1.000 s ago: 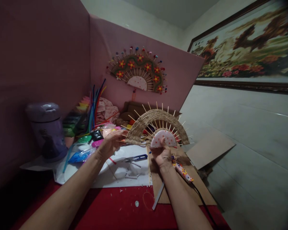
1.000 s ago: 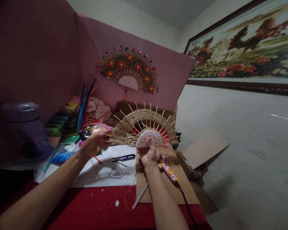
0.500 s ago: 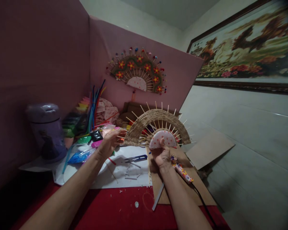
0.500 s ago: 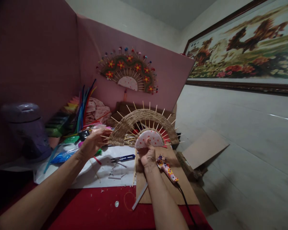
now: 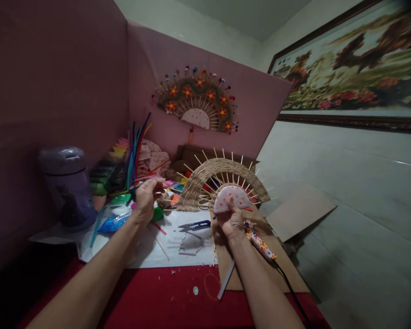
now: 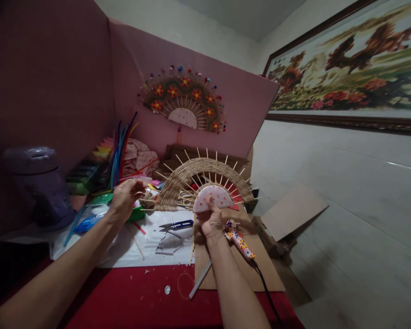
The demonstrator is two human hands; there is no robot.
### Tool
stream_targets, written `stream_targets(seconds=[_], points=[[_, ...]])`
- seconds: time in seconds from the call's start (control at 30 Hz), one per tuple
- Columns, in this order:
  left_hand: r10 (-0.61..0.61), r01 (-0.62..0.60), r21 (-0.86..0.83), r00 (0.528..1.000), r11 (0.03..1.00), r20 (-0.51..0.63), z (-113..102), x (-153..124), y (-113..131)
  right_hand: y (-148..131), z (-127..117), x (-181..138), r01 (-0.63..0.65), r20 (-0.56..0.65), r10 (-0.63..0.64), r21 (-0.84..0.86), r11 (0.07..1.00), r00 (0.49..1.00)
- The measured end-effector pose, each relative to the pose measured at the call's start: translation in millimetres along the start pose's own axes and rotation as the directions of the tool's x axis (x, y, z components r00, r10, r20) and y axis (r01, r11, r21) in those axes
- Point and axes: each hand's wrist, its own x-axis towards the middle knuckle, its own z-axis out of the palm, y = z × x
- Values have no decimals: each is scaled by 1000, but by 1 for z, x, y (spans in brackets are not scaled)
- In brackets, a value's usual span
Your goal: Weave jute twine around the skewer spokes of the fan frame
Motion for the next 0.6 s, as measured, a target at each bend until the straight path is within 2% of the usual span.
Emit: stream_targets(seconds=[0.1,0.17,0.5,0.6], points=[[76,-64,123,993,990,-92,-5,7,-4,0,-1,1,11,-10,-11,1,1000,1000],[112,-89,187,987,978,-115,-6,10,-6,-1,-1,2,21,-4,-21,-11,1000,1000],[180,-147,327,981,933,-74,-8,9,-9,-2,4,-3,-9,-43,11,28,1000,999],[147,-116,313,986,943,-77,-9,8,-8,-3,5,-3,-13,-43,14,25,1000,999]])
